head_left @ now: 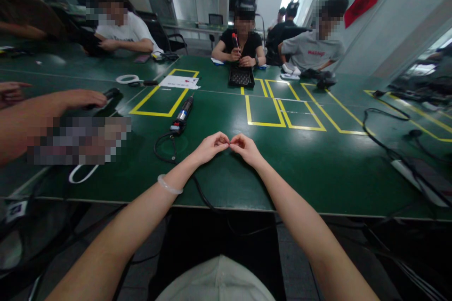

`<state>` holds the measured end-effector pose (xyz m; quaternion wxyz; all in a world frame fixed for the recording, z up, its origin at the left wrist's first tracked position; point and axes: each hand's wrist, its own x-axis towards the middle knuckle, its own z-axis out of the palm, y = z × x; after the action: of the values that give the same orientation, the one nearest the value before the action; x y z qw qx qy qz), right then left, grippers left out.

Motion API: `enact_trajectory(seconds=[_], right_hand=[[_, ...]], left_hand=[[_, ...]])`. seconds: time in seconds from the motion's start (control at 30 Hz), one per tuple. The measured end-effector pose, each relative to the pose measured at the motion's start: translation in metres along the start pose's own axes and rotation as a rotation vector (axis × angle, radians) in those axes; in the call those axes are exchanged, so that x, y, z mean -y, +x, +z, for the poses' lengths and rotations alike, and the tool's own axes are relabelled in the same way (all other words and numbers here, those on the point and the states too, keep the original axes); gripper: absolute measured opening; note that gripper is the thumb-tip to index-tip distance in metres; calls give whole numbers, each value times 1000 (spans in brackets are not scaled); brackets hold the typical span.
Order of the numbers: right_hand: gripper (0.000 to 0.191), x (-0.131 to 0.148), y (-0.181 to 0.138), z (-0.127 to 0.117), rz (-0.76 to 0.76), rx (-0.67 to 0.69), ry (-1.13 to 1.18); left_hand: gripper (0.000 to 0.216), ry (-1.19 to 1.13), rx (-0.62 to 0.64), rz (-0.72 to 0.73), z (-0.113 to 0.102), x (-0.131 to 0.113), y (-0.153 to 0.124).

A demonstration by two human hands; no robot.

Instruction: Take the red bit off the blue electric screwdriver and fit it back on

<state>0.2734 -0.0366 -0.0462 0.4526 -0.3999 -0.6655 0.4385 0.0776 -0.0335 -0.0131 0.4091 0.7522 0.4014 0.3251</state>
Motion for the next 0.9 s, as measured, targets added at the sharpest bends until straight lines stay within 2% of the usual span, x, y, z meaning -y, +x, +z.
enact_trajectory(seconds=[0.07, 0.17, 0.23, 0.3, 0.37, 0.43, 0.5, 0.63, 0.8, 0.9], right_hand=[[29, -2, 0, -1, -3, -18, -14], [28, -5, 1, -2, 0, -49, -10], [29, -6, 1, -3, 6, -50, -19], [28, -6, 1, -3, 10, -39, -38], [27, -5, 1, -4, 8, -28, -48], [27, -5, 0, -4, 5, -20, -50], [28, -5, 0, -4, 9, -24, -53], [30, -6, 0, -4, 19, -32, -50], [28, -4, 0, -5, 27, -14, -71], [27, -3, 0, -5, 9, -40, -80]], left_hand=[[33, 170, -76, 16, -9, -3, 0], [43, 560, -333, -1, -34, -2, 0], [51, 805, -486, -104, -56, 4, -2], [60, 963, -572, -239, -79, 13, -5], [70, 1020, -557, -386, -97, 24, -8], [74, 989, -449, -542, -109, 33, -10], [75, 954, -336, -620, -115, 39, -11], [73, 1004, -278, -544, -117, 44, -10], [71, 989, -240, -565, -116, 41, -6], [68, 998, -233, -547, -109, 35, -4]])
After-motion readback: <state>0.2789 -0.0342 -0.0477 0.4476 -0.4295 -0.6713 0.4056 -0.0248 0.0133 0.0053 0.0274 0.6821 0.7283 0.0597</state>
